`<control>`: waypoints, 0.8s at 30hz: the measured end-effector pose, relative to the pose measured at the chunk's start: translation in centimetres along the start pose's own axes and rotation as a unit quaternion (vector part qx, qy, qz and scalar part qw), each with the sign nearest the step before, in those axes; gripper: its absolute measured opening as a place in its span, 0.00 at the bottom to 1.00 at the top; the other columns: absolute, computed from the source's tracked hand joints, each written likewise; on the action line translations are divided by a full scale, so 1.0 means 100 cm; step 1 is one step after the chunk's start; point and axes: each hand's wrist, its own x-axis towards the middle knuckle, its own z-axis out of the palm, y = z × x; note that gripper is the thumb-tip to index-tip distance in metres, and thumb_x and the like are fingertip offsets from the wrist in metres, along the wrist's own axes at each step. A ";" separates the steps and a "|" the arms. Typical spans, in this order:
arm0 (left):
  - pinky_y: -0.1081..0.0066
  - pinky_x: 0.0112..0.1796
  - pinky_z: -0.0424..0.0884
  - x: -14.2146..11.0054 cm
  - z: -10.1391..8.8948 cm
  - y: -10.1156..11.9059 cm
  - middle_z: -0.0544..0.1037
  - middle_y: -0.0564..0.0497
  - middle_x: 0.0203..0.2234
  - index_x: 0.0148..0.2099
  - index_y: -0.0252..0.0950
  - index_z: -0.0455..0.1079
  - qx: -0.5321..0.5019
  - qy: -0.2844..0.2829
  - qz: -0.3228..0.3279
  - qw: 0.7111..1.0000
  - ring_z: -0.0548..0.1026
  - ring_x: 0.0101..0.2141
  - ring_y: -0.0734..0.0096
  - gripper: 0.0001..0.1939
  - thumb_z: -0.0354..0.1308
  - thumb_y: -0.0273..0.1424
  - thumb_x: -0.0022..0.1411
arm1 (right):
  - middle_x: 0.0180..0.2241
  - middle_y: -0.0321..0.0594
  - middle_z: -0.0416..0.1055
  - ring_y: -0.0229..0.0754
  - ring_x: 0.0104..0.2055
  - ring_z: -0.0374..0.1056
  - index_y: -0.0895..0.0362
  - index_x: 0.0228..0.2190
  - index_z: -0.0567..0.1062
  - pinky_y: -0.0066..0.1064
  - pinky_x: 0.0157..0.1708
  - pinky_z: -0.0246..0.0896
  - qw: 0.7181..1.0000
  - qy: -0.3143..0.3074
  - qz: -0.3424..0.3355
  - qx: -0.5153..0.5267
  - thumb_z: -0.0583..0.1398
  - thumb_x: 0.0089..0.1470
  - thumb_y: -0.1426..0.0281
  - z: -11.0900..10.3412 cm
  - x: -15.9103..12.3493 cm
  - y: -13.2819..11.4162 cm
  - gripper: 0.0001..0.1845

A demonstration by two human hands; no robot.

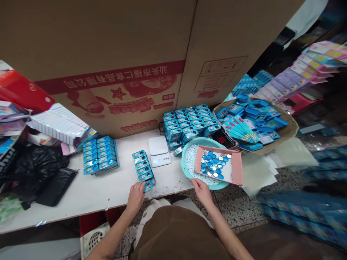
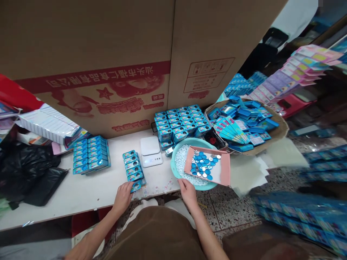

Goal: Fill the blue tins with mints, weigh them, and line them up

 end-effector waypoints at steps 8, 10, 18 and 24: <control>0.59 0.47 0.63 0.008 0.007 0.015 0.71 0.42 0.48 0.56 0.36 0.62 0.056 -0.010 0.006 0.998 0.67 0.48 0.58 0.24 0.44 0.20 0.57 | 0.34 0.45 0.77 0.49 0.37 0.70 0.57 0.30 0.78 0.37 0.42 0.62 0.999 0.034 0.014 0.000 0.53 0.50 0.51 0.013 -0.032 0.007 0.25; 0.57 0.48 0.61 0.014 0.009 0.020 0.71 0.41 0.48 0.56 0.36 0.62 0.068 -0.003 0.004 0.998 0.66 0.49 0.58 0.25 0.44 0.20 0.57 | 0.34 0.45 0.77 0.49 0.37 0.70 0.57 0.30 0.78 0.37 0.42 0.61 0.999 0.034 0.015 -0.002 0.53 0.50 0.51 0.014 -0.033 0.005 0.24; 0.51 0.54 0.56 0.022 0.013 0.014 0.70 0.40 0.50 0.55 0.37 0.64 0.062 0.024 -0.003 0.998 0.65 0.53 0.54 0.21 0.49 0.27 0.58 | 0.34 0.44 0.77 0.49 0.37 0.70 0.56 0.29 0.79 0.37 0.42 0.62 0.999 0.030 -0.002 -0.014 0.53 0.50 0.52 0.013 -0.027 0.001 0.23; 0.47 0.59 0.43 0.046 0.008 0.026 0.56 0.35 0.61 0.64 0.29 0.51 0.031 0.108 0.032 0.993 0.49 0.62 0.49 0.37 0.49 0.47 0.59 | 0.33 0.44 0.77 0.48 0.36 0.70 0.57 0.29 0.78 0.35 0.41 0.62 0.999 0.033 -0.004 -0.043 0.51 0.53 0.53 0.003 -0.020 0.002 0.24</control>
